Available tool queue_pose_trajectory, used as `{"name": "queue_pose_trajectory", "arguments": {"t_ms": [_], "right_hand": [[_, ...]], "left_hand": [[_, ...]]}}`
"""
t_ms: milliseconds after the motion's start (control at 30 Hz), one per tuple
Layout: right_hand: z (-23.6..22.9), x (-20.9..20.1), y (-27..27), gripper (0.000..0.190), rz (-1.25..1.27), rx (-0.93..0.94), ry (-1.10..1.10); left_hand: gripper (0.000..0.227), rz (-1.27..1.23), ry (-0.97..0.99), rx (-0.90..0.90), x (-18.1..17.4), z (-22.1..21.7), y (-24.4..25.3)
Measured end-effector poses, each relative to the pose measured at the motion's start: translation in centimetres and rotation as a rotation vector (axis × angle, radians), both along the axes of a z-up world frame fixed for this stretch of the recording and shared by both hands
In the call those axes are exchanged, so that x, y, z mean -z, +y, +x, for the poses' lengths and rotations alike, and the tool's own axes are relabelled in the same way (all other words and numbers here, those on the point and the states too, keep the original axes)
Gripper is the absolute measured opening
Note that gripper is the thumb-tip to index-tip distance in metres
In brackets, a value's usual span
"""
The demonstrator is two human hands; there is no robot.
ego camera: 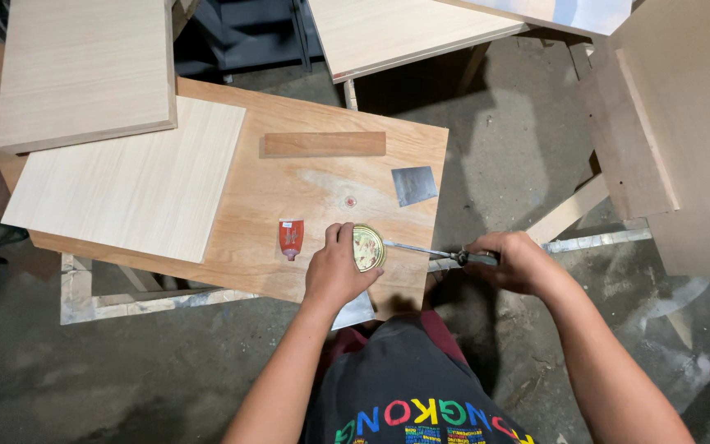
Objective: The person sands the edge of a wooden panel by hand, uses a tool to pry open a can, and applies putty onto two small rectangular plates using a metal scraper.
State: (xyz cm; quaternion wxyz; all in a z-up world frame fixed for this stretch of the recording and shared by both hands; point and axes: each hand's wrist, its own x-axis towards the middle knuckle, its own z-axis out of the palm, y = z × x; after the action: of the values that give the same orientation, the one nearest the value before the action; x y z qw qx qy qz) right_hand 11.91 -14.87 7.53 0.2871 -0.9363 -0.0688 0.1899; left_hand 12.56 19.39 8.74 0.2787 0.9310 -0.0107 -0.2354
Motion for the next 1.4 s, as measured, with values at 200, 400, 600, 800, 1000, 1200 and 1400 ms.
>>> {"name": "queue_pose_trajectory", "arguments": {"t_ms": [200,400,600,800,1000,1200,1400], "right_hand": [[-0.8,5.2,-1.9,0.010,0.531,0.352,0.480],[-2.3,11.7,-2.9,0.022,0.570,0.331,0.307],[-1.7,6.4,-2.9,0.033,0.343,0.207,0.088],[-2.1,3.0,-3.3,0.030,0.290,0.199,0.101],[-3.8,2.6,-3.4,0.034,0.229,0.230,0.164],[-4.8,-0.4,-1.0,0.036,0.286,0.272,0.218],[-3.8,-0.8,0.0,0.036,0.206,0.224,0.202]], "left_hand": [[0.097,0.005,-0.013,-0.006,0.1,0.0,0.0],[0.098,0.031,-0.035,-0.041,1.6,0.0,-0.5],[0.094,0.021,-0.008,-0.032,-0.1,0.4,-0.9],[0.025,0.050,-0.279,-0.128,6.9,2.3,1.2],[0.084,-0.024,-0.055,0.034,-1.3,0.1,2.0],[0.109,0.078,0.031,0.229,-5.6,-0.9,2.1],[0.109,0.078,-0.086,0.059,-0.6,-0.5,0.8]]}}
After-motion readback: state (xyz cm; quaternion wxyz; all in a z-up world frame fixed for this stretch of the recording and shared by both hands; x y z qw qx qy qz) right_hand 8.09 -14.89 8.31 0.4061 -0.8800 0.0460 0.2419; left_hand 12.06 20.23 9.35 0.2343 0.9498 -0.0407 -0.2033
